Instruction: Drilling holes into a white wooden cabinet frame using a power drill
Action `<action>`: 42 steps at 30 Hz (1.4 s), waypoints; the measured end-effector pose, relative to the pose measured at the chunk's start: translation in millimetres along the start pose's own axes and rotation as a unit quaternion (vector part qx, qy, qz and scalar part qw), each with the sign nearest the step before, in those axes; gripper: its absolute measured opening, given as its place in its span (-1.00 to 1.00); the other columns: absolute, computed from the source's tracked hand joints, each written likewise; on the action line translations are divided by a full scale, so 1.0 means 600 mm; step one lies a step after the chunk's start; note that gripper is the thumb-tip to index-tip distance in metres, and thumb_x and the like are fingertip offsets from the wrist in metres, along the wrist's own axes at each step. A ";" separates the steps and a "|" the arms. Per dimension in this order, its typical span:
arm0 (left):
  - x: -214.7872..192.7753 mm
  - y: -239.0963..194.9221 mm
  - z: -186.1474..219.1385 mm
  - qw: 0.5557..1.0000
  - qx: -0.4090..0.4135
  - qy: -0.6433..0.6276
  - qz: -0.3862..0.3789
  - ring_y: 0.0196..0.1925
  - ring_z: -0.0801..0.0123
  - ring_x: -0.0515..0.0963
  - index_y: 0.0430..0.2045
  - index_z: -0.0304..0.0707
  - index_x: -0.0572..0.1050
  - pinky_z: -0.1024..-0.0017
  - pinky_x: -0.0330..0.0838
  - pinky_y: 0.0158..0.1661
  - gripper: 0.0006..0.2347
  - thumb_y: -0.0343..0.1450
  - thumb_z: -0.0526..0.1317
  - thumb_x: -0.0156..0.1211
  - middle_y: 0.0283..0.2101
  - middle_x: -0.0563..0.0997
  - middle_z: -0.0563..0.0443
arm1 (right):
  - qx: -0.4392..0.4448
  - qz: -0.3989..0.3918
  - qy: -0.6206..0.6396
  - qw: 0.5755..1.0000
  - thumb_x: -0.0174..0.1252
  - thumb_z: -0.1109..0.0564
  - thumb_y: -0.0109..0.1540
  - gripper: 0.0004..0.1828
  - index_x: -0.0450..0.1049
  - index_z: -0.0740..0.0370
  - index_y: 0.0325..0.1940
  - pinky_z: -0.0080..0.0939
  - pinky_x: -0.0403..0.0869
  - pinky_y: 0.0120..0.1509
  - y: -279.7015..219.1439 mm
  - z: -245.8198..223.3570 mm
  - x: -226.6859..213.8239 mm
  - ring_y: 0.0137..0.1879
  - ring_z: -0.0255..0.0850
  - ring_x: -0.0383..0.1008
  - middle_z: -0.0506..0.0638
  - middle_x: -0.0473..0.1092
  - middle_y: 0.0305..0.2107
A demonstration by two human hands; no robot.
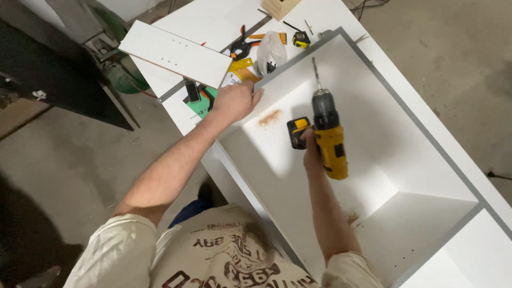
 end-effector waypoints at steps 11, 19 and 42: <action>0.090 0.057 -0.418 0.997 -0.055 -0.038 -0.046 -0.15 -0.18 0.71 -0.36 0.03 0.71 -0.05 0.58 -0.10 -0.87 0.35 -0.05 0.40 -0.35 0.73 -0.11 | 0.030 0.020 0.367 0.929 -0.01 0.33 0.43 -0.80 0.23 0.33 -0.30 -0.18 0.35 0.30 0.128 -0.254 -0.414 -0.21 -0.19 0.39 0.05 0.36 -0.44; 0.313 0.192 -0.351 0.959 0.281 0.024 0.006 -0.36 0.11 0.50 -0.65 -0.21 0.55 0.17 0.41 -0.42 -0.85 0.37 -0.27 0.15 -0.44 0.48 0.01 | 0.176 -0.052 0.557 0.810 0.19 -0.11 0.34 -0.72 0.34 0.03 -0.02 -0.26 0.40 -0.14 0.103 -0.589 -0.429 -0.34 -0.31 0.34 -0.16 0.32 -0.47; 0.454 0.373 -0.270 0.919 0.365 0.066 -0.131 -0.03 0.12 0.68 -0.47 0.23 0.70 0.17 0.49 -0.03 -0.93 0.25 -0.10 0.42 -0.33 0.71 0.10 | 0.180 0.047 0.506 0.842 0.36 0.25 0.19 -0.81 0.54 0.31 -0.15 -0.14 0.42 0.20 -0.132 -0.581 0.135 -0.05 -0.20 0.49 0.08 0.57 -0.22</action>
Point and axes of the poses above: each hand's wrist, its own y-axis towards the middle knuckle, its own x-axis out of the palm, z = x × y, the point moved 8 cm from there along y, towards the middle knuckle
